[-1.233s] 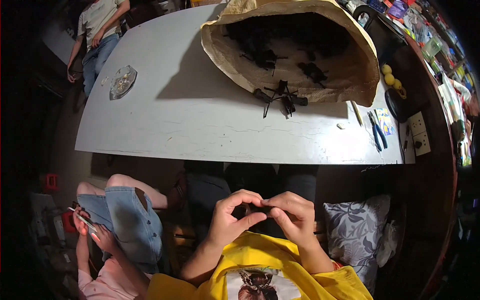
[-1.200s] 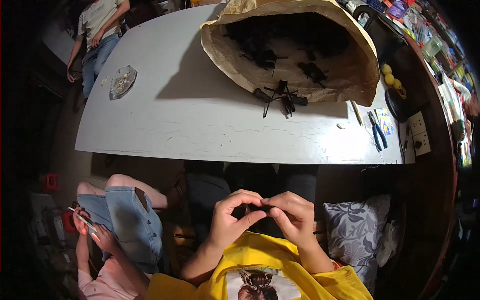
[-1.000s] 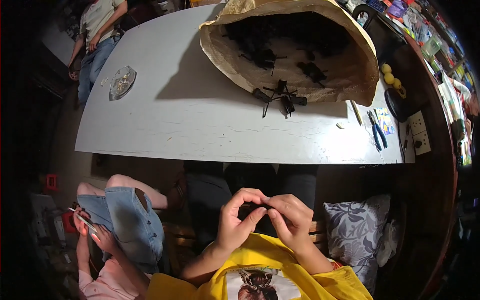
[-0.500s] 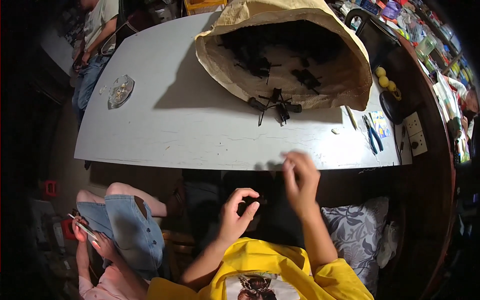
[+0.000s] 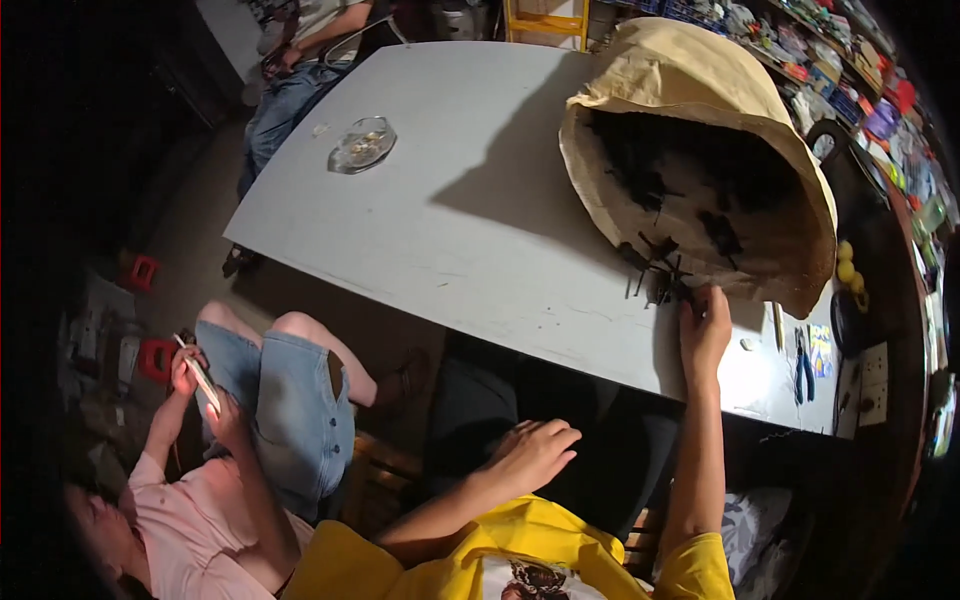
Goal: The recorder is picking small black plastic components from a bag, inspecting them, and assembling or sorting them on a table.
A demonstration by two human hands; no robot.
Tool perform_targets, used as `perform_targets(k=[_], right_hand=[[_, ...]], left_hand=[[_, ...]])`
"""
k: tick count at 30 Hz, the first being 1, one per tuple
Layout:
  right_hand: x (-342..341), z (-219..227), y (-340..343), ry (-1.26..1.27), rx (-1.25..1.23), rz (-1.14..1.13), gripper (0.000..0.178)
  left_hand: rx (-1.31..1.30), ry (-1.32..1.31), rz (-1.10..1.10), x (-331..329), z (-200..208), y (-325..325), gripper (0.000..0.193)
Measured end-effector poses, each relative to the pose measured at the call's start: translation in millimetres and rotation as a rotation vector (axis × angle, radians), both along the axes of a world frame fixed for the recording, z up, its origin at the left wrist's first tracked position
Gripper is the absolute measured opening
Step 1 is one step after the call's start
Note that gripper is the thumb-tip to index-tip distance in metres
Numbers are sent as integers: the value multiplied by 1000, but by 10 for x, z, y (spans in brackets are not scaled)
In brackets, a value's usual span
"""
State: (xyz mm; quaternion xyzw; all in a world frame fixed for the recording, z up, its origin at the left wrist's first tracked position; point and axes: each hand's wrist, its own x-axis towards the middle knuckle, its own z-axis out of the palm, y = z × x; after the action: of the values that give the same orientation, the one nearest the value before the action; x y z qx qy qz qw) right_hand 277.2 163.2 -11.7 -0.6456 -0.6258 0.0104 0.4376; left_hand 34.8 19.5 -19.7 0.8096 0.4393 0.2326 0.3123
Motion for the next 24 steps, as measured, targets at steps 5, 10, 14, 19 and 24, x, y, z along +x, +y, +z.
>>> perform_targets(k=[5,10,14,19,24], right_hand=[[30,32,-52,515,-16,212,16],[-18,243,-302,1240,-37,380,35],[-637,374,-873,1562,-210,492,46],[-1126,263,-1421,1466,-383,453,27],[-1035,278,-1576,1154,-261,396,41]], left_hand=[[-5,-10,1,27,56,-30,20],[60,-156,7,3,71,-12,24],[115,-269,135,29,435,23,43],[301,-240,168,60,537,95,46],[110,-533,206,-28,549,20,30]])
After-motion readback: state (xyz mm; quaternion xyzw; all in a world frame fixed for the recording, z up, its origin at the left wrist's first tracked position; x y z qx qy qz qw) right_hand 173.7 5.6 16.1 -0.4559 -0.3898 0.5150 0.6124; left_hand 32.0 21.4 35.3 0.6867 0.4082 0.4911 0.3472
